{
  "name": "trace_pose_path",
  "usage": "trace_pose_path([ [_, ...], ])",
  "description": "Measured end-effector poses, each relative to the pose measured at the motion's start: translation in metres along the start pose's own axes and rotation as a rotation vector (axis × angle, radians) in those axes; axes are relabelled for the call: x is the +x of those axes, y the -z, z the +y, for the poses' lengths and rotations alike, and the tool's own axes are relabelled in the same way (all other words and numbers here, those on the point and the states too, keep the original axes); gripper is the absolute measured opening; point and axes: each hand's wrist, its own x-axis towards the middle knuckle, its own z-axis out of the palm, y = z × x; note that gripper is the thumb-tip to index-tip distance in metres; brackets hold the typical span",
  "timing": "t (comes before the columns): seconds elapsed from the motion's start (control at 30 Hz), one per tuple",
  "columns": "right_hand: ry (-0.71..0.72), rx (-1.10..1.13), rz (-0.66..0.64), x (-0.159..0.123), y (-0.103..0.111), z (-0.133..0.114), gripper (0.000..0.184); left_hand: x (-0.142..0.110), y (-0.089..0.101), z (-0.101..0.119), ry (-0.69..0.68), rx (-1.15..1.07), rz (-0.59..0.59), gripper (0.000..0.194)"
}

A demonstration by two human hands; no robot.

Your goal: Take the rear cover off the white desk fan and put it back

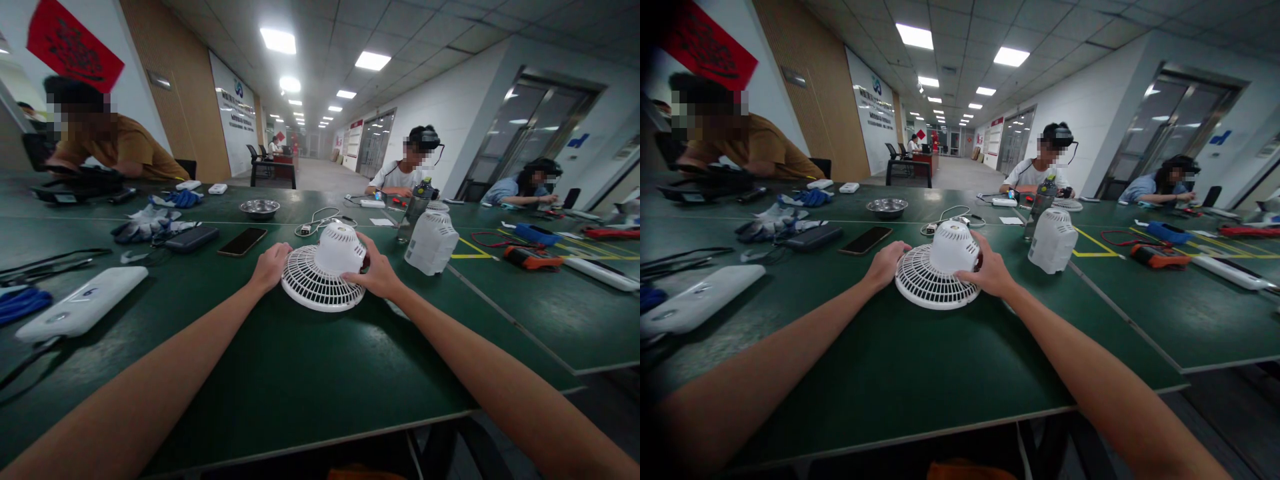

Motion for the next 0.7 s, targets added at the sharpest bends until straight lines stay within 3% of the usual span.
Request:
trace_pose_path([
  [0.1,-0.139,0.32,0.106,0.003,-0.002,-0.003,0.098,0.001,0.001,0.001,-0.099,-0.308,0.089,0.062],
  [0.17,-0.256,0.569,0.171,0.003,-0.005,-0.007,0.075,0.001,0.002,0.004,-0.178,-0.4,0.128,0.06],
  [0.23,-0.345,0.801,0.139,0.002,-0.009,-0.012,0.049,0.0,0.001,0.01,-0.204,-0.405,0.115,0.054],
  [0.33,-0.42,1.039,-0.03,-0.002,-0.015,-0.017,0.036,-0.004,-0.005,0.017,-0.149,-0.44,0.02,0.05],
  [0.5,-0.571,1.158,-0.174,-0.006,-0.019,-0.013,0.035,-0.01,-0.016,0.018,0.035,-0.618,-0.036,0.041],
  [0.6,-0.589,1.168,-0.248,-0.007,-0.02,-0.009,0.033,-0.011,-0.019,0.018,0.135,-0.72,-0.03,0.032],
  [0.7,-0.58,1.158,-0.314,-0.008,-0.022,-0.008,0.031,-0.011,-0.019,0.02,0.165,-0.663,0.012,0.028],
])
